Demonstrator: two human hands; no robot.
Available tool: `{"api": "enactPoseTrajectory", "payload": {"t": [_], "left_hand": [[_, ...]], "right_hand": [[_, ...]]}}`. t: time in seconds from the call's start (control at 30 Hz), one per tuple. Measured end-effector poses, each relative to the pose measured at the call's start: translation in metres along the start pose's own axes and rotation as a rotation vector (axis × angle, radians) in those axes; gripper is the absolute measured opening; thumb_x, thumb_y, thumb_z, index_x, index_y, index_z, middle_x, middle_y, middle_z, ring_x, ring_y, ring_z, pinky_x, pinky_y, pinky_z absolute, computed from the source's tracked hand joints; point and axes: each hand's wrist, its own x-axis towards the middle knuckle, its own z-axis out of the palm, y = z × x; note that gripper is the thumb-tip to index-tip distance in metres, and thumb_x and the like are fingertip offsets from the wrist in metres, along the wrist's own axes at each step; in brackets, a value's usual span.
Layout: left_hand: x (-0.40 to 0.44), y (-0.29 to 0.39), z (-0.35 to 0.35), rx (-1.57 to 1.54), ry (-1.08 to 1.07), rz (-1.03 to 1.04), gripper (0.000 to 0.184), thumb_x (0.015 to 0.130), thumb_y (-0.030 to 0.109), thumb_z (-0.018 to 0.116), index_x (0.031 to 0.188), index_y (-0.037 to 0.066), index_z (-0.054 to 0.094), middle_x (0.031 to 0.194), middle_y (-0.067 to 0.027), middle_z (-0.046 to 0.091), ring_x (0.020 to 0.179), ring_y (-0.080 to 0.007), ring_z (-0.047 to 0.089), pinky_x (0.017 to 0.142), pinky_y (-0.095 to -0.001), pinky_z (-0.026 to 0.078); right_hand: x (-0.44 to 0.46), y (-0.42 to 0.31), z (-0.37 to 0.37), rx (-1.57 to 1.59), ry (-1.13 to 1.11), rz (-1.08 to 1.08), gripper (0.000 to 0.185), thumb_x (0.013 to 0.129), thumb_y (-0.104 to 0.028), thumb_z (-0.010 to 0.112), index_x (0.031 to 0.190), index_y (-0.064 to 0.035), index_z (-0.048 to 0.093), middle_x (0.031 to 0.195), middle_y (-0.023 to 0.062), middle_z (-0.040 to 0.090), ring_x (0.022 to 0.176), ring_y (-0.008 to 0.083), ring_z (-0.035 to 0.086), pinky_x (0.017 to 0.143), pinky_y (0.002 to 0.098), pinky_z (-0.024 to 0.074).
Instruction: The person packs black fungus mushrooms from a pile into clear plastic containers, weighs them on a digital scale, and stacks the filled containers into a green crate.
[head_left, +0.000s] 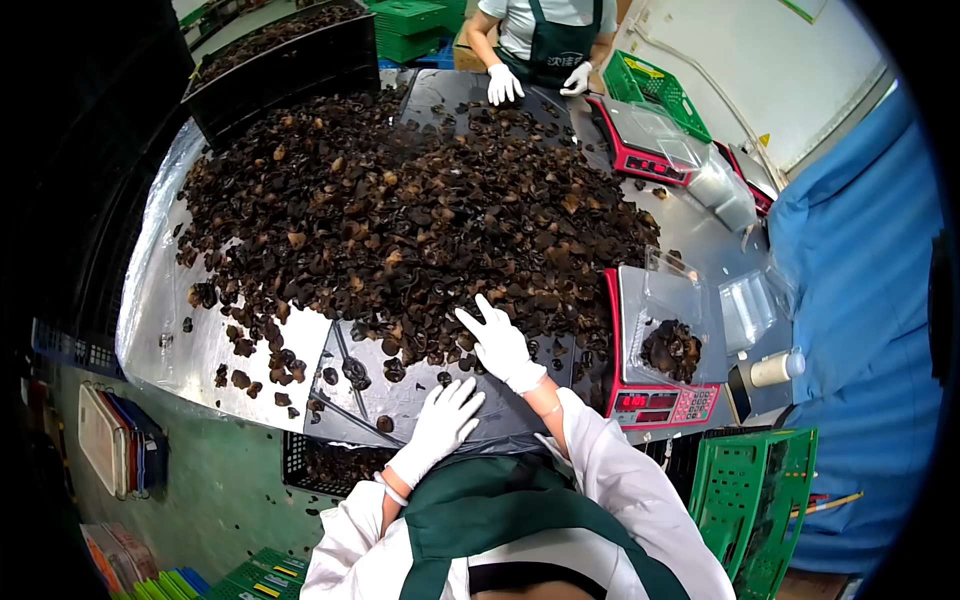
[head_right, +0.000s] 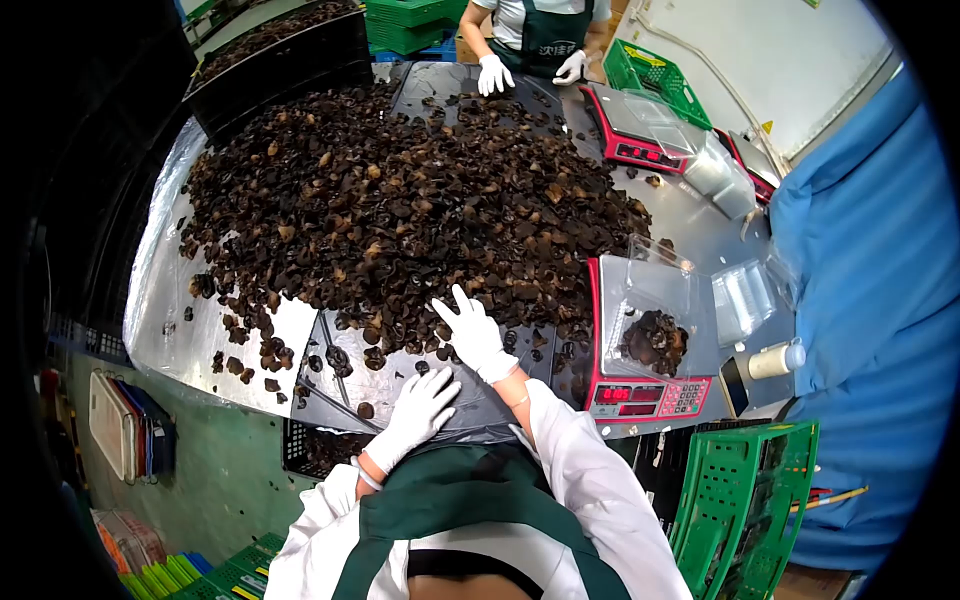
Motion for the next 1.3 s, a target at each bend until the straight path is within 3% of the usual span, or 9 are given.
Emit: {"api": "enactPoseTrajectory", "payload": {"t": [0.1,0.23,0.53,0.7,0.9,1.0,1.07,1.17,1.3], "left_hand": [[-0.007,0.000,-0.012,-0.055,0.096,-0.015,0.047,0.083,0.026,0.065,0.126,0.012,0.055,0.136,-0.0143,0.048,0.124,-0.0330,0.045,0.105,-0.0449,0.034],[-0.004,-0.033,-0.034,-0.066,0.526,-0.420,0.047,0.076,0.016,0.070,0.120,0.004,0.059,0.122,-0.0174,0.057,0.112,-0.0362,0.053,0.097,-0.0427,0.042],[0.042,-0.066,-0.032,0.225,0.277,-0.373,0.054,0.071,0.017,0.070,0.122,0.009,0.055,0.130,-0.0102,0.051,0.114,-0.0284,0.048,0.094,-0.0412,0.038],[0.038,-0.053,-0.015,0.044,0.354,-0.152,0.012,0.072,0.011,0.061,0.083,0.006,0.056,0.085,-0.0108,0.057,0.079,-0.0300,0.056,0.070,-0.0401,0.044],[0.028,-0.019,-0.041,-0.132,0.164,-0.035,0.028,0.075,0.029,0.072,0.093,0.009,0.063,0.093,-0.0076,0.061,0.090,-0.0273,0.057,0.074,-0.0395,0.045],[0.064,-0.041,-0.061,-0.155,0.281,-0.053,0.037,0.073,0.033,0.074,0.097,0.007,0.063,0.100,-0.0102,0.062,0.093,-0.0304,0.057,0.080,-0.0416,0.046],[0.090,-0.058,-0.070,-0.066,0.566,-0.207,0.052,0.074,0.028,0.074,0.118,0.006,0.058,0.119,-0.0164,0.058,0.109,-0.0350,0.054,0.093,-0.0427,0.044],[0.123,-0.094,-0.064,0.094,0.526,-0.336,0.079,0.071,0.036,0.076,0.138,0.009,0.043,0.141,-0.0193,0.042,0.126,-0.0392,0.042,0.099,-0.0439,0.040],[0.128,-0.093,-0.040,0.294,0.292,-0.247,0.077,0.071,0.036,0.076,0.139,0.020,0.044,0.144,-0.0124,0.041,0.127,-0.0353,0.042,0.100,-0.0441,0.036]], "right_hand": [[-0.001,0.011,0.021,0.078,-0.014,-0.005,0.056,0.076,-0.010,0.066,0.129,-0.0227,0.053,0.132,0.0139,0.049,0.108,0.0321,0.054,0.084,0.0382,0.0524],[-0.044,0.021,0.007,0.281,0.055,0.027,0.036,0.078,-0.012,0.066,0.114,-0.0150,0.060,0.117,0.0121,0.054,0.107,0.0313,0.055,0.088,0.0377,0.0490],[-0.079,0.018,-0.011,0.277,0.047,0.025,0.034,0.080,-0.015,0.065,0.114,-0.0147,0.061,0.119,0.0107,0.054,0.105,0.0314,0.055,0.088,0.0373,0.0486],[-0.080,0.018,-0.005,0.303,0.019,0.058,0.032,0.080,-0.022,0.067,0.110,-0.0146,0.061,0.120,0.0099,0.054,0.108,0.0312,0.053,0.087,0.0383,0.0495],[-0.076,0.014,-0.005,0.243,0.015,0.051,0.030,0.079,-0.024,0.068,0.106,-0.0147,0.062,0.119,0.0085,0.055,0.105,0.0297,0.054,0.083,0.0382,0.0509],[-0.076,0.015,-0.003,0.220,0.036,0.022,0.029,0.078,-0.024,0.068,0.105,-0.0152,0.062,0.118,0.0077,0.055,0.104,0.0291,0.054,0.082,0.0377,0.0513],[-0.076,0.016,-0.002,0.232,0.038,0.023,0.029,0.078,-0.024,0.068,0.105,-0.0154,0.062,0.117,0.0072,0.055,0.104,0.0289,0.054,0.082,0.0376,0.0513],[-0.075,0.016,-0.002,0.233,0.041,0.019,0.029,0.078,-0.024,0.068,0.105,-0.0158,0.062,0.115,0.0065,0.056,0.104,0.0286,0.054,0.081,0.0372,0.0515],[-0.076,0.017,-0.002,0.230,0.033,0.026,0.030,0.078,-0.024,0.067,0.107,-0.0161,0.062,0.115,0.0061,0.056,0.105,0.0276,0.054,0.082,0.0362,0.0516]]}}
